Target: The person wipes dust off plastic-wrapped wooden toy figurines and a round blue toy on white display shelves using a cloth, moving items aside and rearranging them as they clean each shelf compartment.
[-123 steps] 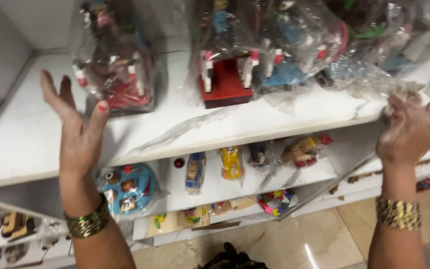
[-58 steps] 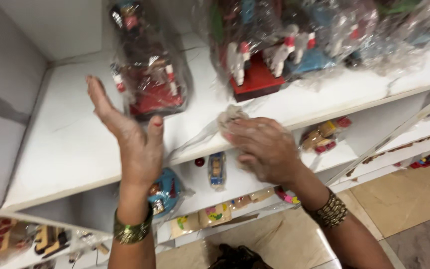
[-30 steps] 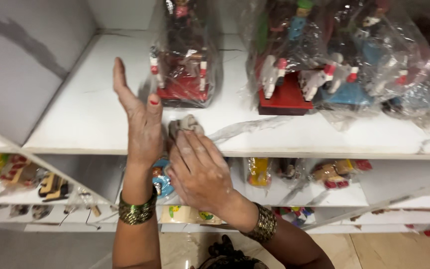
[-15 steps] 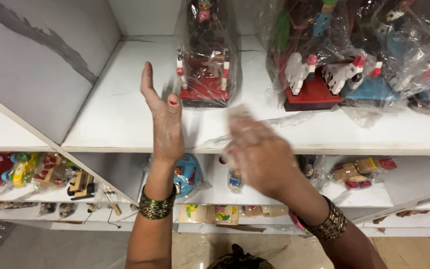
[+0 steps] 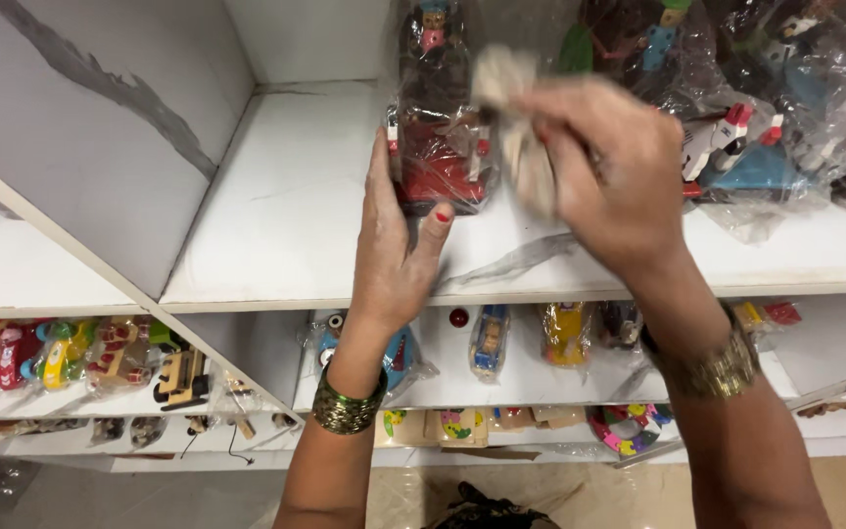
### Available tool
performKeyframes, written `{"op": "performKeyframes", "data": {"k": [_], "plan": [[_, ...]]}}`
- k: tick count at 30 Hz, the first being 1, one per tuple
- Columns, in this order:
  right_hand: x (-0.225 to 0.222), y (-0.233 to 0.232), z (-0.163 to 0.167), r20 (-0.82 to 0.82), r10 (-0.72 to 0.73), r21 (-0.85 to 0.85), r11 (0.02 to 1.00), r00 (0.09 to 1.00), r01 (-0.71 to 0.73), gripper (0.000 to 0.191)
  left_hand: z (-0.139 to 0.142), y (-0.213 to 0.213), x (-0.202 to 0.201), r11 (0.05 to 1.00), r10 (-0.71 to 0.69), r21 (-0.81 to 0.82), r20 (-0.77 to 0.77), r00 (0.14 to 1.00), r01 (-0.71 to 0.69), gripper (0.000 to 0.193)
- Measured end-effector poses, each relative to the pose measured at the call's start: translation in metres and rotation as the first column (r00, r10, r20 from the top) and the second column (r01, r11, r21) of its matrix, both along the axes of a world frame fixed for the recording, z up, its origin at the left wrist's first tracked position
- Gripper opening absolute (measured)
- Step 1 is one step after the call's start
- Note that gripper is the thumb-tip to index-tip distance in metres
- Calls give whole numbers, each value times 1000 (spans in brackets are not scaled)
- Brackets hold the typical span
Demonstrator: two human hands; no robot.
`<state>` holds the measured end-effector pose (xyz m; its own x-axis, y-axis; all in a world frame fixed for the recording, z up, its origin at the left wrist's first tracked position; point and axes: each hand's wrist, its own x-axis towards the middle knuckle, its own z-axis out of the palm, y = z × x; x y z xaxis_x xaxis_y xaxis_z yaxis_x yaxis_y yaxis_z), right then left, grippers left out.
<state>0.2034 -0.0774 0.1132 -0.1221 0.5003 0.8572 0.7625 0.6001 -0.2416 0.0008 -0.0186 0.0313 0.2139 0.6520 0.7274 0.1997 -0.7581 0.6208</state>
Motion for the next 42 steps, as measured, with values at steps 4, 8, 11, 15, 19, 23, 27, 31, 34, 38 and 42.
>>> {"op": "performKeyframes", "data": {"k": [4, 8, 11, 15, 19, 23, 27, 31, 34, 38, 42], "plan": [[-45, 50, -14, 345, -134, 125, 987, 929, 96, 64, 3, 0, -3, 997, -76, -18, 61, 995, 77, 100], [-57, 69, -53, 560, -381, 186, 923, 735, 337, 72, 1, 1, -4, 997, -73, -19, 54, 996, 74, 102], [-56, 70, -67, 624, -404, 202, 910, 668, 361, 67, -2, 3, -5, 996, -81, -21, 49, 996, 82, 104], [-62, 58, -71, 623, -246, 78, 964, 743, 254, 68, -4, 6, -5, 998, -54, -39, 30, 998, 55, 105], [-63, 41, -74, 393, 67, -337, 938, 917, 76, 73, -3, 5, -6, 994, -79, -65, 72, 994, 83, 104], [-39, 22, -75, 361, 169, -643, 757, 917, 114, 44, -1, 4, -4, 997, -65, -47, 65, 996, 68, 102], [-9, -14, -82, 421, 10, -395, 902, 907, 173, 57, -1, 3, -2, 994, -94, -46, 82, 992, 98, 100], [12, -32, -83, 410, -275, -319, 850, 870, 419, 56, -4, -2, 0, 997, -66, -29, 63, 996, 68, 95], [7, -45, -101, 430, -89, -291, 929, 899, 231, 58, -2, -2, 4, 999, -39, -14, 38, 999, 40, 93], [38, -61, -146, 384, -53, -230, 962, 922, 150, 58, 0, -2, 10, 1000, 8, 9, -28, 1000, -8, 94], [174, -73, -170, 119, -409, 225, 899, 905, 376, 25, -1, -3, 13, 998, 62, 20, -84, 995, -61, 95]]}}
